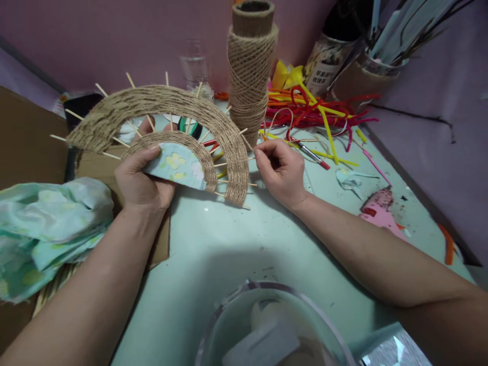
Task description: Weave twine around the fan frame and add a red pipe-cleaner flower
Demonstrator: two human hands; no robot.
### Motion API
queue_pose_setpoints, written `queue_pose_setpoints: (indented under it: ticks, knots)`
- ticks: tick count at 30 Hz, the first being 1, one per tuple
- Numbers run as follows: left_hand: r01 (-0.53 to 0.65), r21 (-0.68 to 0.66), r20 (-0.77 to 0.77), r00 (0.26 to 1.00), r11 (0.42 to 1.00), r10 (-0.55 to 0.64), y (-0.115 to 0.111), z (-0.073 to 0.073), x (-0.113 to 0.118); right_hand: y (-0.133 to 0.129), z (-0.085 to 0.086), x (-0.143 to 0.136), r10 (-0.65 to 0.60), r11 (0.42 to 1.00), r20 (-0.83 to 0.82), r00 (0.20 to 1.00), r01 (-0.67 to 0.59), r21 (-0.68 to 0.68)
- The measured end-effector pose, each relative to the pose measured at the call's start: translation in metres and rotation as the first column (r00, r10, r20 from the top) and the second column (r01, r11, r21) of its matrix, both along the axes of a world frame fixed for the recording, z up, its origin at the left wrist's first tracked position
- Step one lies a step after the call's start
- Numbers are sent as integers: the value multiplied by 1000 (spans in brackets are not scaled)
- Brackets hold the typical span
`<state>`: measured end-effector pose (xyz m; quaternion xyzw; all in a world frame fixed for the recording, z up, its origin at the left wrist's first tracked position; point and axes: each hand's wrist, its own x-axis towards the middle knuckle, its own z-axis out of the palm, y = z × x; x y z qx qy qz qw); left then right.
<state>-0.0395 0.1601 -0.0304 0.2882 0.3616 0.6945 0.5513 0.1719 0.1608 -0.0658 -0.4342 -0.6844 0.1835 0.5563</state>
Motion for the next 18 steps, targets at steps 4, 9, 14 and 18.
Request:
queue_pose_setpoints:
  ticks: [4,9,14,18]
  knots:
    - [6,8,-6,1000,1000,-5,0,0,0,-1,1,0,-2,1000,-5,1000,2,4]
    - [-12,12,2,1000,1000,12,1,0,-1,-2,0,-1,37,999,-29,999,-37,17]
    - [-14,-23,3,1000,1000,14,1,0,-2,-3,-3,-1,69,998,-62,996,-69,16]
    - [-24,-34,40,999,999,26,2,2,-2,-4,-5,0,110,994,-107,988,-109,7]
